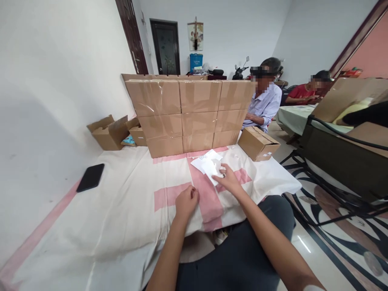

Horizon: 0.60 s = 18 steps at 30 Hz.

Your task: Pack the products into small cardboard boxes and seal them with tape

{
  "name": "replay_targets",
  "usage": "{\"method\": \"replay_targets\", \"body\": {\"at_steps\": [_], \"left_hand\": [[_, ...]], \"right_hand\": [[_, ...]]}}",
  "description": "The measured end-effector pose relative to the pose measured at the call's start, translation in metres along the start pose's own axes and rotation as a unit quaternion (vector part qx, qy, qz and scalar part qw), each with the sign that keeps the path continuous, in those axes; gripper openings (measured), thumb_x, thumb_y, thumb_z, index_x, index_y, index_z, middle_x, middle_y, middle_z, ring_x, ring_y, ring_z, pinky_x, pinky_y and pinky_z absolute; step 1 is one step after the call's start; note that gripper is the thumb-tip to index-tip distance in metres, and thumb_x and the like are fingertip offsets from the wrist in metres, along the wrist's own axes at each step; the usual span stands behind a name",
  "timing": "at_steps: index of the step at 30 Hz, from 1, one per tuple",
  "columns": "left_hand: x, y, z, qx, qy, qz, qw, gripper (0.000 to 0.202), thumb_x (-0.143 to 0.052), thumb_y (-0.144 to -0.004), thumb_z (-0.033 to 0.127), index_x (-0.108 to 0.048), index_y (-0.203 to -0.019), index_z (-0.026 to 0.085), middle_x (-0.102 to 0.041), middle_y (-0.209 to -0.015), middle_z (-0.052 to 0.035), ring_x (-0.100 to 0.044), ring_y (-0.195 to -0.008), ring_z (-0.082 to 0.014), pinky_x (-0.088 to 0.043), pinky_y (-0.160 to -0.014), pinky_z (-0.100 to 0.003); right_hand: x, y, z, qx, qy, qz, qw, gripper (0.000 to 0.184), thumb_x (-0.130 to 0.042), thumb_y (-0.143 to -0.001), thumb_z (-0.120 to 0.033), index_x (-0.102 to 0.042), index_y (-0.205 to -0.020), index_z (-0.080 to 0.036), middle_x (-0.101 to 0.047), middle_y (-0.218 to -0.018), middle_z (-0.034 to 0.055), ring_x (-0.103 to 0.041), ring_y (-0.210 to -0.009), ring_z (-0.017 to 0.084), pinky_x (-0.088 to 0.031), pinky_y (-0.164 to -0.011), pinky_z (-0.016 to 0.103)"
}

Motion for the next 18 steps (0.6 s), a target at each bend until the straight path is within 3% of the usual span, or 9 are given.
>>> {"method": "replay_targets", "body": {"at_steps": [4, 7, 10, 13, 16, 18], "left_hand": [[-0.002, -0.001, -0.003, 0.014, 0.026, -0.008, 1.000, 0.016, -0.049, -0.093, 0.034, -0.063, -0.091, 0.024, -0.070, -0.081, 0.0006, -0.063, -0.079, -0.0183, -0.033, -0.065, -0.027], [-0.001, -0.003, -0.006, 0.004, 0.084, 0.022, 0.996, 0.016, -0.052, -0.089, 0.031, -0.063, -0.098, 0.023, -0.068, -0.087, -0.0009, -0.063, -0.080, -0.0182, -0.042, -0.071, -0.029], [0.001, -0.005, -0.006, -0.042, 0.140, 0.081, 0.986, 0.024, -0.053, -0.083, 0.023, -0.062, -0.105, 0.021, -0.065, -0.097, -0.0043, -0.062, -0.083, -0.0183, -0.048, -0.075, -0.030], [-0.001, -0.006, -0.008, -0.057, 0.172, 0.108, 0.977, 0.030, -0.052, -0.084, 0.021, -0.061, -0.112, 0.020, -0.064, -0.102, -0.0069, -0.063, -0.086, -0.0189, -0.052, -0.075, -0.032], [-0.003, -0.006, -0.010, -0.043, 0.223, 0.100, 0.969, 0.024, -0.055, -0.089, 0.028, -0.062, -0.111, 0.021, -0.067, -0.107, -0.0083, -0.066, -0.098, -0.0208, -0.055, -0.087, -0.036], [-0.004, -0.005, -0.011, -0.020, 0.286, 0.097, 0.953, 0.024, -0.061, -0.088, 0.033, -0.061, -0.109, 0.021, -0.069, -0.108, -0.0082, -0.069, -0.099, -0.0207, -0.056, -0.089, -0.036]], "right_hand": [[0.041, -0.062, -0.002, 0.009, 0.117, 0.095, 0.989, 0.070, -0.075, -0.071, -0.041, -0.048, -0.131, -0.018, -0.069, -0.114, 0.0138, -0.068, -0.093, 0.025, -0.052, -0.081, 0.036], [0.062, -0.104, 0.025, -0.049, 0.207, 0.132, 0.968, 0.069, -0.073, -0.075, -0.038, -0.046, -0.134, -0.016, -0.070, -0.107, 0.0144, -0.068, -0.095, 0.028, -0.050, -0.082, 0.037], [0.071, -0.127, 0.055, -0.097, 0.246, 0.159, 0.951, 0.070, -0.071, -0.078, -0.037, -0.043, -0.138, -0.014, -0.070, -0.108, 0.0171, -0.065, -0.100, 0.030, -0.048, -0.082, 0.037], [0.069, -0.127, 0.057, -0.070, 0.260, 0.183, 0.946, 0.067, -0.068, -0.081, -0.034, -0.043, -0.138, -0.012, -0.067, -0.116, 0.0196, -0.060, -0.109, 0.033, -0.045, -0.089, 0.040], [0.055, -0.102, 0.028, 0.029, 0.265, 0.225, 0.937, 0.059, -0.064, -0.083, -0.035, -0.049, -0.135, -0.011, -0.056, -0.135, 0.0223, -0.047, -0.126, 0.038, -0.036, -0.104, 0.052], [0.027, -0.075, 0.005, 0.116, 0.190, 0.179, 0.958, 0.051, -0.060, -0.087, -0.039, -0.054, -0.131, -0.014, -0.056, -0.137, 0.0199, -0.045, -0.129, 0.036, -0.033, -0.109, 0.053]]}}
Point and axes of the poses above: each hand's wrist, its own y-axis away from the middle knuckle, its own x-axis out of the back of the hand, z = x × y, the point moved 5 cm from there along -y, towards the middle knuckle
